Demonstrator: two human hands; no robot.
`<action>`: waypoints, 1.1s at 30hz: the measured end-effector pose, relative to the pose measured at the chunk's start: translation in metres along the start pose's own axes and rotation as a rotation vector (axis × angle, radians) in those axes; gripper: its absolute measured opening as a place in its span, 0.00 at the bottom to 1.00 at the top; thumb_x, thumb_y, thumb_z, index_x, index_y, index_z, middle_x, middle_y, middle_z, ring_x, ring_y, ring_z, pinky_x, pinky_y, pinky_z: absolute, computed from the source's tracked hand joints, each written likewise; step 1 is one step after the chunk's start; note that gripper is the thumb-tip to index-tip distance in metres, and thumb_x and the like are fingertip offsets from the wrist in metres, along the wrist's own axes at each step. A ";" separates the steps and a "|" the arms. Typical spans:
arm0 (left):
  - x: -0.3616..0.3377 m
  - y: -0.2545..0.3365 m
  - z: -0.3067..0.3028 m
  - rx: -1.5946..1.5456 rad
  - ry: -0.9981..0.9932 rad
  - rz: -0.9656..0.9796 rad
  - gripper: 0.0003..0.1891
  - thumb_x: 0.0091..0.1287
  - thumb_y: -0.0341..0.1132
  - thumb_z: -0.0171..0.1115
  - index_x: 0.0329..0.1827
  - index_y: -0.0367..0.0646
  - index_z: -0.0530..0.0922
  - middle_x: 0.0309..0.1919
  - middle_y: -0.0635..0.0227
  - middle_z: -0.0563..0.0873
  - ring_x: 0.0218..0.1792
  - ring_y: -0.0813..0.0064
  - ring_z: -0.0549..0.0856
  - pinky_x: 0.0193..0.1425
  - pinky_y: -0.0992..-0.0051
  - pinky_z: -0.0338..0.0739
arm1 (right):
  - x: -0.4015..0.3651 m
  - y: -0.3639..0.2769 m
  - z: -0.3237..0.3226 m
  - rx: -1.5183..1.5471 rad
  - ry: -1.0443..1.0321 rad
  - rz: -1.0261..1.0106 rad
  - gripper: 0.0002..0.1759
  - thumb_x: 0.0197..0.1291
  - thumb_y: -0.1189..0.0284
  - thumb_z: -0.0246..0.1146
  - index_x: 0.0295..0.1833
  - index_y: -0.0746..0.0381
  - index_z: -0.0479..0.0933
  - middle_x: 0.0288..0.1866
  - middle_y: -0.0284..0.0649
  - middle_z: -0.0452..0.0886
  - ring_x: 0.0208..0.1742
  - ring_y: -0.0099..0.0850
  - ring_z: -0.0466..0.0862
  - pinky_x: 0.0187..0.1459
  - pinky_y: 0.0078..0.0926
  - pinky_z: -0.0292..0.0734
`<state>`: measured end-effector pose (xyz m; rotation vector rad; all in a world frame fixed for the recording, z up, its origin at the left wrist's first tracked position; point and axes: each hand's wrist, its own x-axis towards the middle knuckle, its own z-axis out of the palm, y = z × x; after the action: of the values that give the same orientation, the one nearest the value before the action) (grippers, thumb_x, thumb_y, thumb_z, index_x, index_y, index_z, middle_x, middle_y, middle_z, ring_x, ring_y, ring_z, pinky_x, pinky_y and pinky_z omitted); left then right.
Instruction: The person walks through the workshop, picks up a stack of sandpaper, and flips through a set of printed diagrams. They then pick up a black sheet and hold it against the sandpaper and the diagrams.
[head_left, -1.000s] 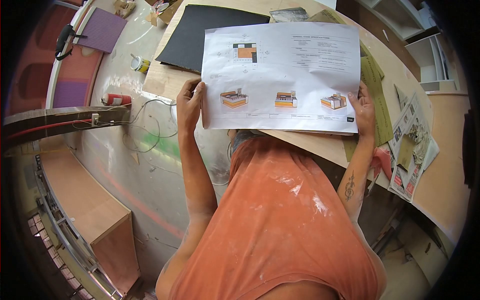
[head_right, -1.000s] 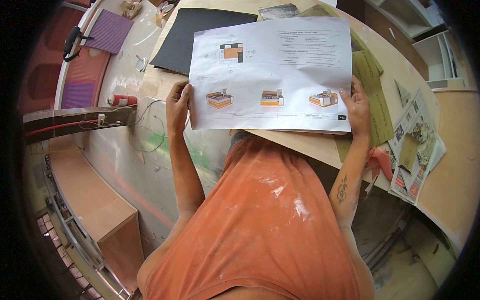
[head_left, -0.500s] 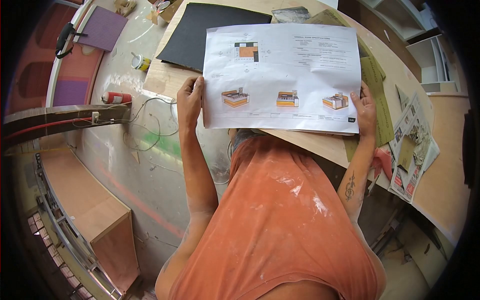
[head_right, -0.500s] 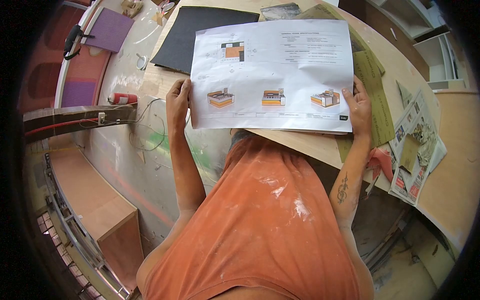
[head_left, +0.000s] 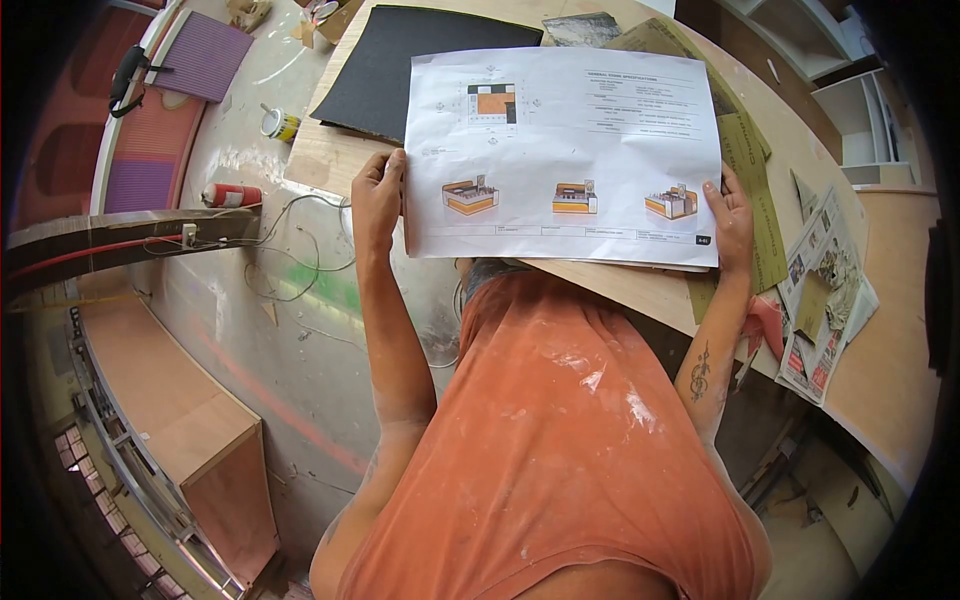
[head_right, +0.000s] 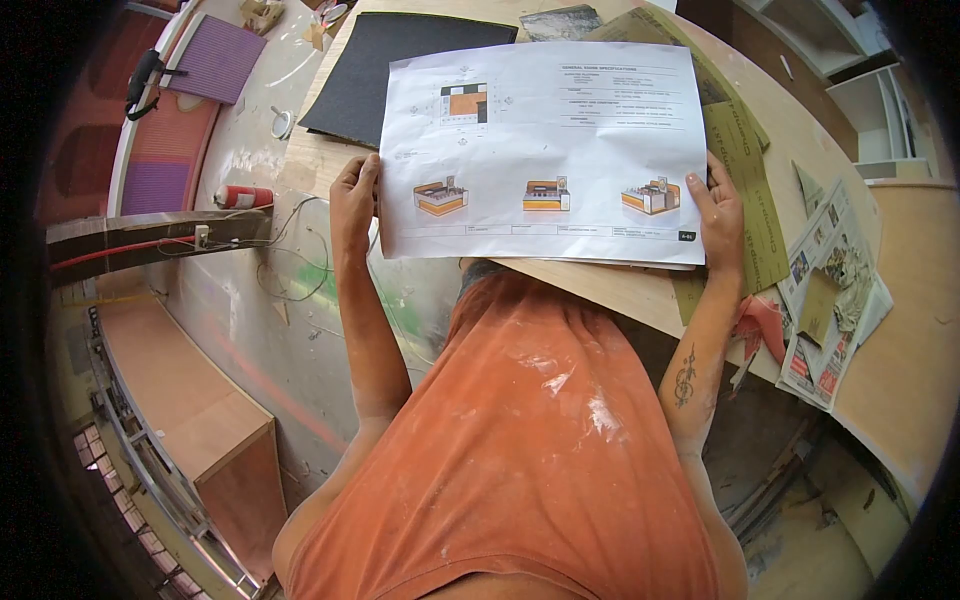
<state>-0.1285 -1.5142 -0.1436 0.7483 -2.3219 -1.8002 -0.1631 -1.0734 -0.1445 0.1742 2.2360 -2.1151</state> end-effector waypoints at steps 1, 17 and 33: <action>0.000 0.000 0.000 0.000 -0.001 -0.002 0.17 0.74 0.43 0.58 0.40 0.35 0.82 0.21 0.77 0.74 0.20 0.87 0.67 0.21 0.81 0.60 | 0.000 0.000 0.000 0.004 -0.006 -0.001 0.25 0.68 0.75 0.58 0.69 0.70 0.66 0.44 0.43 0.86 0.39 0.19 0.83 0.41 0.13 0.76; 0.000 0.001 0.000 -0.007 0.006 -0.012 0.17 0.73 0.43 0.58 0.42 0.35 0.83 0.20 0.77 0.73 0.19 0.88 0.67 0.20 0.82 0.61 | 0.001 0.000 -0.001 0.050 -0.004 0.001 0.25 0.69 0.75 0.57 0.69 0.71 0.66 0.46 0.43 0.85 0.41 0.21 0.84 0.44 0.15 0.76; 0.002 -0.002 -0.001 -0.041 -0.024 0.008 0.16 0.74 0.42 0.58 0.43 0.35 0.82 0.22 0.77 0.75 0.19 0.89 0.68 0.20 0.82 0.62 | 0.002 0.002 -0.002 0.007 0.001 0.006 0.25 0.69 0.74 0.58 0.68 0.71 0.66 0.45 0.42 0.86 0.39 0.19 0.83 0.41 0.13 0.75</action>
<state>-0.1287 -1.5165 -0.1454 0.7143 -2.2919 -1.8573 -0.1645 -1.0717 -0.1463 0.1823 2.2264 -2.1211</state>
